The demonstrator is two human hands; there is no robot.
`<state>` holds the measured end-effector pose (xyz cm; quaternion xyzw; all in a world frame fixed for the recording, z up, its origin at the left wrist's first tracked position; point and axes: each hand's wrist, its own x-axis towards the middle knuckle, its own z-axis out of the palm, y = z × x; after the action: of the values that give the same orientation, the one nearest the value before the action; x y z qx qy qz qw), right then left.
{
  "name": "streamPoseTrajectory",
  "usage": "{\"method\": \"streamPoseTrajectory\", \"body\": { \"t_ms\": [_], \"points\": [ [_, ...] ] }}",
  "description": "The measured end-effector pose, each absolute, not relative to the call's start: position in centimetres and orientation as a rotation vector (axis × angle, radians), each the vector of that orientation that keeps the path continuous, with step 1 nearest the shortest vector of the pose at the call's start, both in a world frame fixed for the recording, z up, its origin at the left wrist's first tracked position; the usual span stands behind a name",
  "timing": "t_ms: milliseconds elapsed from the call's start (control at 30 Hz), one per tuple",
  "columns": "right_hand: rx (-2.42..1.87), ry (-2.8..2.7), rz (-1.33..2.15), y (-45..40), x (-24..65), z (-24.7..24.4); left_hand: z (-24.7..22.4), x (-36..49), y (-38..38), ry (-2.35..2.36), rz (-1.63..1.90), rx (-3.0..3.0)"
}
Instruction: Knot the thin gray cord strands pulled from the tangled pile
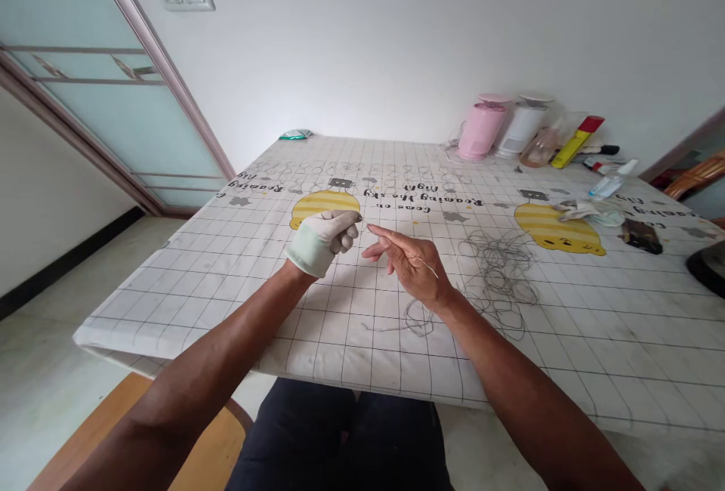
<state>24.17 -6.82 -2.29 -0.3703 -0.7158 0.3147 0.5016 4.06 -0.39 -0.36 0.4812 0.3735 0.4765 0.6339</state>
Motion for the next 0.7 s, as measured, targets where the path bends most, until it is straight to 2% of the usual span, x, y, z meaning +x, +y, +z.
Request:
{"method": "streamPoseTrajectory", "body": {
  "t_ms": [367,700],
  "points": [
    [-0.803,-1.983,0.619,-6.9,24.8,-2.1,-0.5,2.3,0.9,0.841,0.943,1.255],
    [-0.956,-1.681,0.631,-7.3,22.8,-3.5,-1.9,3.2,1.5,0.609,0.988,0.974]
  ]
}}
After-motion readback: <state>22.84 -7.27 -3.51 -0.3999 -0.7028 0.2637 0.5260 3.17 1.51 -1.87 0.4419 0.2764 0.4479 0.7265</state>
